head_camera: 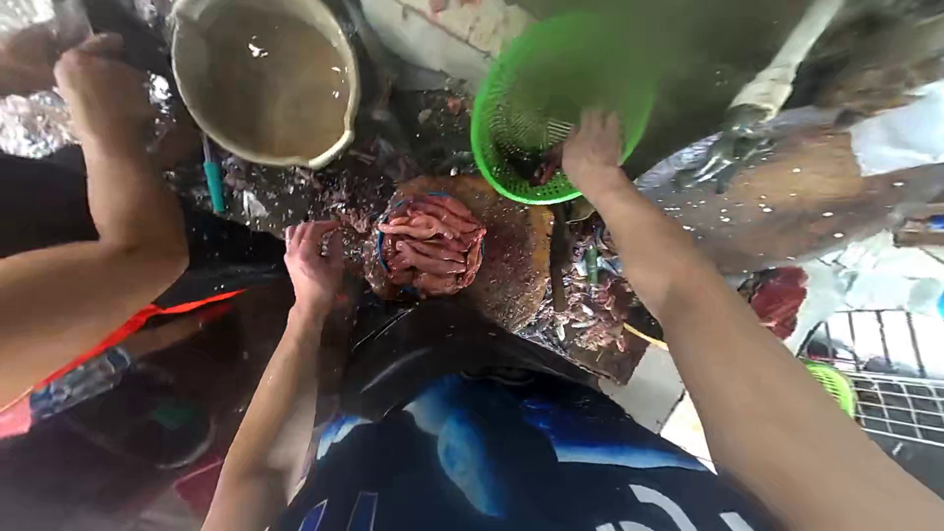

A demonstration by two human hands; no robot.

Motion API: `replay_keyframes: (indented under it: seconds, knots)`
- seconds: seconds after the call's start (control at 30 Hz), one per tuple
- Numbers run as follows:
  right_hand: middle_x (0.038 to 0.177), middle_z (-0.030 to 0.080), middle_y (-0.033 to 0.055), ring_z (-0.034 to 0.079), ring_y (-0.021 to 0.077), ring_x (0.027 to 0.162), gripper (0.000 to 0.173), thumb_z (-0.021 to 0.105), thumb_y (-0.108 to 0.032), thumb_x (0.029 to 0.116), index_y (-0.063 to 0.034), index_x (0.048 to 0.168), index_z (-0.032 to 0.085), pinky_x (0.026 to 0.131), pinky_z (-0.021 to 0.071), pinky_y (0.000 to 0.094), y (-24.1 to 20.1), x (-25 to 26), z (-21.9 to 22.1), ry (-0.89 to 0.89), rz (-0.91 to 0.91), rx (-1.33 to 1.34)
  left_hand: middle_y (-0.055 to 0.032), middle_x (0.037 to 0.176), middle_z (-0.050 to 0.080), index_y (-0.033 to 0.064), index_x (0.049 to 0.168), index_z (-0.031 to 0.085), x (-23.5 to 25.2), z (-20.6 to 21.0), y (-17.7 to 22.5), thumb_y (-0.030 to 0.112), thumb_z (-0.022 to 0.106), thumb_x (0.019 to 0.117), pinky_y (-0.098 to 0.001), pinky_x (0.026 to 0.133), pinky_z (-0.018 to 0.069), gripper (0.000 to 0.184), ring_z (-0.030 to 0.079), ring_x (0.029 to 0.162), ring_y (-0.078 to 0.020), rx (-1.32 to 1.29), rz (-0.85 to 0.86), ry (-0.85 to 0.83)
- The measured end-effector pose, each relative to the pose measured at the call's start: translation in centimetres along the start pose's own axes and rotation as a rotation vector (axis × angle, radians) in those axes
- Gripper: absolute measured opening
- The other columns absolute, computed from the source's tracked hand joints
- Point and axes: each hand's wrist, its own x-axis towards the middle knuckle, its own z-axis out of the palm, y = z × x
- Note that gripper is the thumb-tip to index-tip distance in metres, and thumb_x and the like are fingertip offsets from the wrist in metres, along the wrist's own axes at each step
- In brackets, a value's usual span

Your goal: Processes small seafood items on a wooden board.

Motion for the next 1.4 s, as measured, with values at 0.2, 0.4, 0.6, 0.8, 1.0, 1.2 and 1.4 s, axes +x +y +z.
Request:
replay_keyframes:
  seconds: [0.2, 0.4, 0.6, 0.8, 1.0, 1.2, 1.4]
  knots:
    - [0.151, 0.037, 0.0399, 0.031, 0.0566, 0.145, 0.044, 0.069, -0.004, 0.0887, 0.015, 0.127, 0.06, 0.111, 0.0278, 0.0778, -1.0, -1.9, -1.2, -0.087, 0.023, -0.003, -0.0141, 0.111, 0.072, 0.0057, 0.116, 0.072, -1.4, -0.5, -3.0, 0.022, 0.063, 0.1022, -0.0393, 0.091, 0.0564, 0.023, 0.067, 0.107, -0.0261, -0.035, -0.068, 0.137]
    - [0.144, 0.046, 0.0377, 0.038, 0.0568, 0.138, 0.035, 0.068, -0.013, 0.0875, 0.0107, 0.113, 0.067, 0.105, 0.033, 0.0781, -2.7, -6.4, -4.7, -0.043, 0.06, 0.107, -0.0165, 0.117, 0.07, 0.0038, 0.12, 0.07, -0.9, -1.0, -1.8, 0.019, 0.06, 0.1016, -0.0431, 0.093, 0.0573, 0.026, 0.068, 0.109, -0.028, -0.121, -0.067, 0.017]
    - [0.143, 0.049, 0.0345, 0.038, 0.0536, 0.141, 0.043, 0.05, -0.025, 0.1024, 0.0076, 0.128, 0.061, 0.105, 0.0349, 0.0767, -3.5, -9.4, -5.8, 0.019, 0.154, 0.18, -0.0127, 0.124, 0.07, 0.0106, 0.122, 0.072, -1.1, 3.1, 2.4, 0.024, 0.067, 0.0987, -0.0517, 0.104, 0.052, 0.027, 0.063, 0.122, -0.032, -0.141, 0.329, -0.24]
    - [0.137, 0.057, 0.0308, 0.045, 0.0505, 0.138, 0.047, 0.049, -0.034, 0.1047, 0.0038, 0.13, 0.061, 0.107, 0.0384, 0.0724, -5.5, -11.1, -4.9, 0.058, 0.208, 0.341, -0.007, 0.13, 0.068, 0.0153, 0.118, 0.072, -1.6, 7.1, 2.5, 0.024, 0.071, 0.0955, -0.0519, 0.101, 0.0509, 0.024, 0.06, 0.127, -0.0314, 0.027, 0.595, -0.368]
    - [0.122, 0.07, 0.0097, 0.06, 0.0309, 0.125, 0.029, 0.059, -0.03, 0.1009, -0.0133, 0.121, 0.071, 0.105, 0.0497, 0.0541, -14.1, -15.4, -2.1, 0.239, -0.258, 0.549, -0.0111, 0.123, 0.069, 0.0123, 0.118, 0.072, -3.0, 7.2, 2.1, 0.026, 0.071, 0.0957, -0.0509, 0.098, 0.0532, 0.026, 0.063, 0.121, -0.0326, -0.002, 0.544, -0.294]
    - [0.129, 0.07, -0.0009, 0.058, 0.0254, 0.127, 0.035, 0.06, -0.019, 0.0991, -0.0208, 0.132, 0.069, 0.106, 0.0453, 0.0536, -20.3, -16.6, 1.0, 0.264, -0.483, 0.62, -0.0115, 0.139, 0.062, 0.0148, 0.144, 0.057, -1.5, 7.2, 3.4, 0.03, 0.081, 0.0859, -0.0543, 0.109, 0.046, 0.065, 0.052, 0.136, -0.0352, 0.033, 0.484, -0.419]
    - [0.127, 0.072, -0.005, 0.059, 0.0268, 0.125, 0.03, 0.067, -0.015, 0.0955, -0.0234, 0.123, 0.076, 0.103, 0.0453, 0.0548, -20.5, -18.8, 3.3, 0.436, -0.598, 0.566, -0.0137, 0.12, 0.069, 0.013, 0.126, 0.071, -3.6, 6.9, 2.0, 0.028, 0.066, 0.0985, -0.0533, 0.099, 0.0514, 0.031, 0.062, 0.121, -0.0357, 0.081, 0.607, -0.332]
